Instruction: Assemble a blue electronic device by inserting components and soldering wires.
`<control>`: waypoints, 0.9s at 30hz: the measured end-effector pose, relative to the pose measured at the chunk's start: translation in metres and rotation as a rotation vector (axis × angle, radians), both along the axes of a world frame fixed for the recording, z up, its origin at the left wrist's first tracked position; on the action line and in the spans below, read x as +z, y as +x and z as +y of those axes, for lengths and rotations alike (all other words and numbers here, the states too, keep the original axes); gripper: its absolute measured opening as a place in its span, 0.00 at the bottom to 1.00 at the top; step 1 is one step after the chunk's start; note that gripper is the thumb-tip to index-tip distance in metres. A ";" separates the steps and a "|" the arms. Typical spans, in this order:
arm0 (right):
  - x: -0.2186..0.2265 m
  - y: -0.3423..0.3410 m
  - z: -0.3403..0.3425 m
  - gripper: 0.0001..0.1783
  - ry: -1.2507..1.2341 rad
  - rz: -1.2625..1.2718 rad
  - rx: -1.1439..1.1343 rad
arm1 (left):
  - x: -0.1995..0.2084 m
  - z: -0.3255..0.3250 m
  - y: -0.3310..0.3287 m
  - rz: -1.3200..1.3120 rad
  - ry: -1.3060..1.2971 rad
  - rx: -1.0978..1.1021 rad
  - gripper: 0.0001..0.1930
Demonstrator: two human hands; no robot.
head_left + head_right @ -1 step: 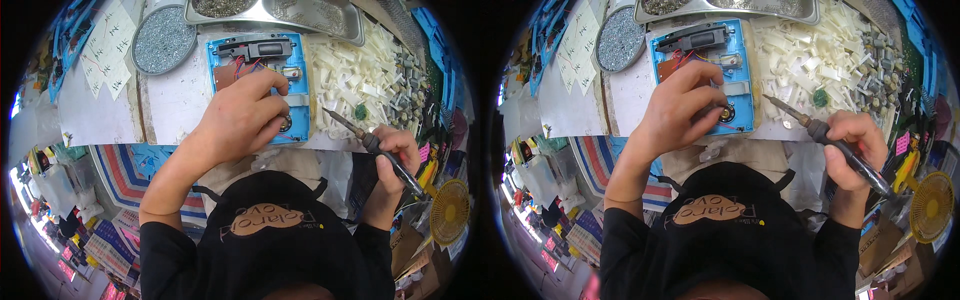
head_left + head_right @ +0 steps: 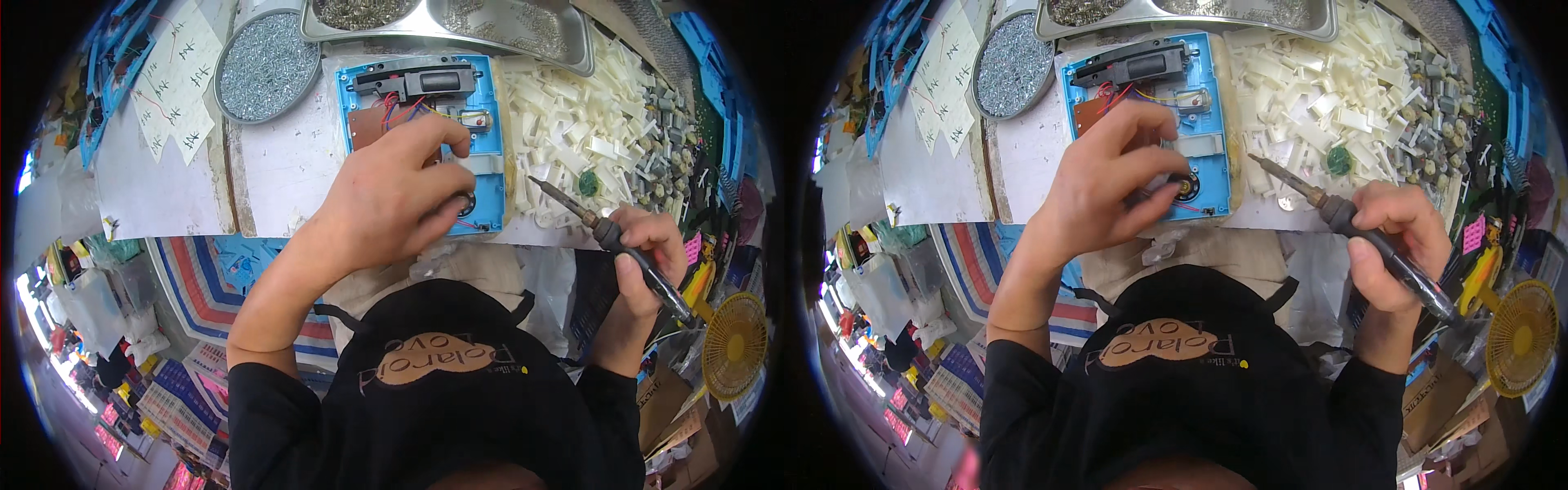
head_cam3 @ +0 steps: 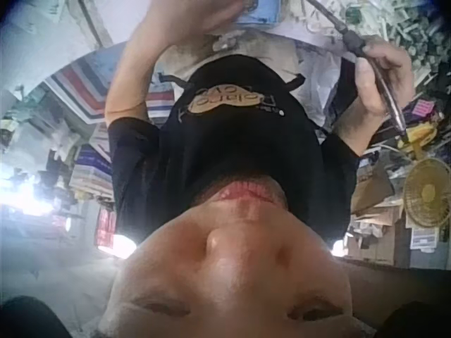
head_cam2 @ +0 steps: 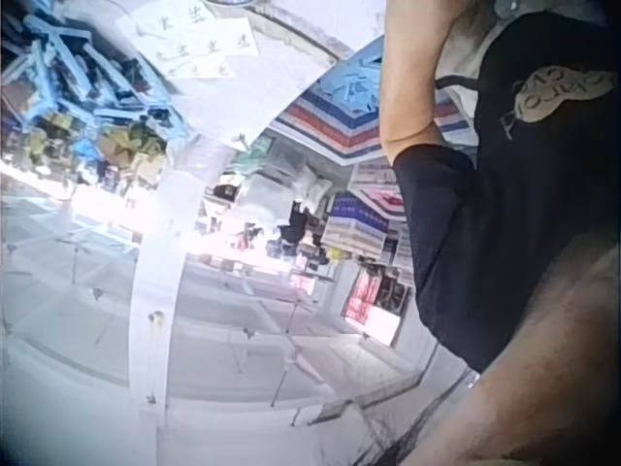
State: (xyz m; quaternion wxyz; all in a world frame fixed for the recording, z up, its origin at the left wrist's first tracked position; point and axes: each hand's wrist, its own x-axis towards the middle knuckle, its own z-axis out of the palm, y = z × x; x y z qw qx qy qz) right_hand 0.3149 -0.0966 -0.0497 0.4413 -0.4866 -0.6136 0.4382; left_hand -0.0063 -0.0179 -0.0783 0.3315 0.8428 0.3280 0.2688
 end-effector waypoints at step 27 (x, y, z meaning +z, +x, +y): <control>-0.006 0.080 -0.043 0.16 -0.001 0.088 -0.310 | 0.016 -0.008 -0.012 0.200 0.180 0.155 0.19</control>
